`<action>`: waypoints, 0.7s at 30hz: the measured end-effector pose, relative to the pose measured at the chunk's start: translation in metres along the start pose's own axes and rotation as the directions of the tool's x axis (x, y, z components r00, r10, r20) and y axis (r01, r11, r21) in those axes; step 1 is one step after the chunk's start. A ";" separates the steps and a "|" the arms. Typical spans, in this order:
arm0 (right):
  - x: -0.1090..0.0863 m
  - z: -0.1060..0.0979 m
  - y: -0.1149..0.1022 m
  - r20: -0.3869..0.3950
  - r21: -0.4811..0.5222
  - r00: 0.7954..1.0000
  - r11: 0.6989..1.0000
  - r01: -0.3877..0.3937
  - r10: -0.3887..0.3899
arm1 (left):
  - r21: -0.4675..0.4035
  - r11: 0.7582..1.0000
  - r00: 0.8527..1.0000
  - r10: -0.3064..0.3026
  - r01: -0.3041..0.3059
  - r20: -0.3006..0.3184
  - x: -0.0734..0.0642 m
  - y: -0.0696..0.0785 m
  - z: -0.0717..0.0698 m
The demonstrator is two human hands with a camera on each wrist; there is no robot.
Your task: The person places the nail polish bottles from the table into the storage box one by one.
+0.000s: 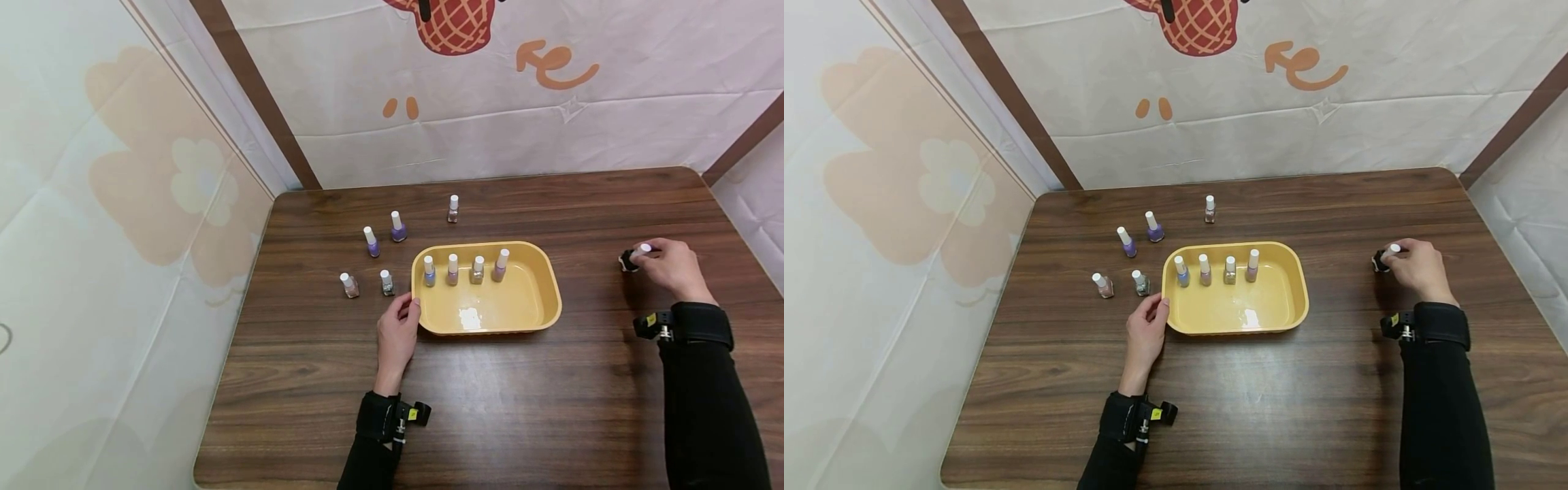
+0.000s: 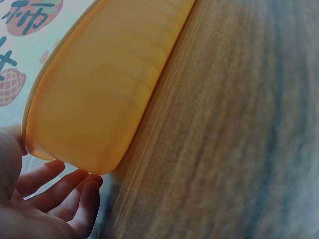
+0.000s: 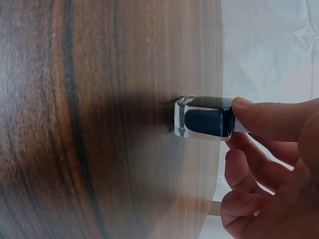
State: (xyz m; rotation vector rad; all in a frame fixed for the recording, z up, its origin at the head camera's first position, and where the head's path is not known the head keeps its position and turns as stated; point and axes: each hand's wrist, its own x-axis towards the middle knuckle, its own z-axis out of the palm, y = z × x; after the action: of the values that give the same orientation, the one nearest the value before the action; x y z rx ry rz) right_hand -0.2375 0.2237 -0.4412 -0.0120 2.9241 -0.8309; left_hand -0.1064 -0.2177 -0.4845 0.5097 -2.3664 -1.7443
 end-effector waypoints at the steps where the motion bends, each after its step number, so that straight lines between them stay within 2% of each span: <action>1: 0.000 0.000 0.000 0.000 0.000 1.000 1.000 -0.001 0.001 | 0.001 1.000 1.000 -0.002 0.002 0.000 0.000 0.000 0.000; 14: 0.000 -0.001 -0.007 0.012 0.011 1.000 1.000 0.000 0.000 | 0.012 1.000 1.000 0.002 -0.002 -0.008 0.000 -0.002 0.001; 21: 0.001 -0.002 -0.016 -0.020 -0.006 0.999 0.999 0.038 -0.038 | 0.010 1.000 1.000 0.002 -0.002 -0.008 0.001 -0.003 0.002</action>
State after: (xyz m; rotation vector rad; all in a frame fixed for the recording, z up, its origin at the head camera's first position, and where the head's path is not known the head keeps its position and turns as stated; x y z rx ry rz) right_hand -0.2393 0.2112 -0.4319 -0.0597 2.9535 -0.8332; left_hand -0.1072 -0.2173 -0.4876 0.5151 -2.3703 -1.7270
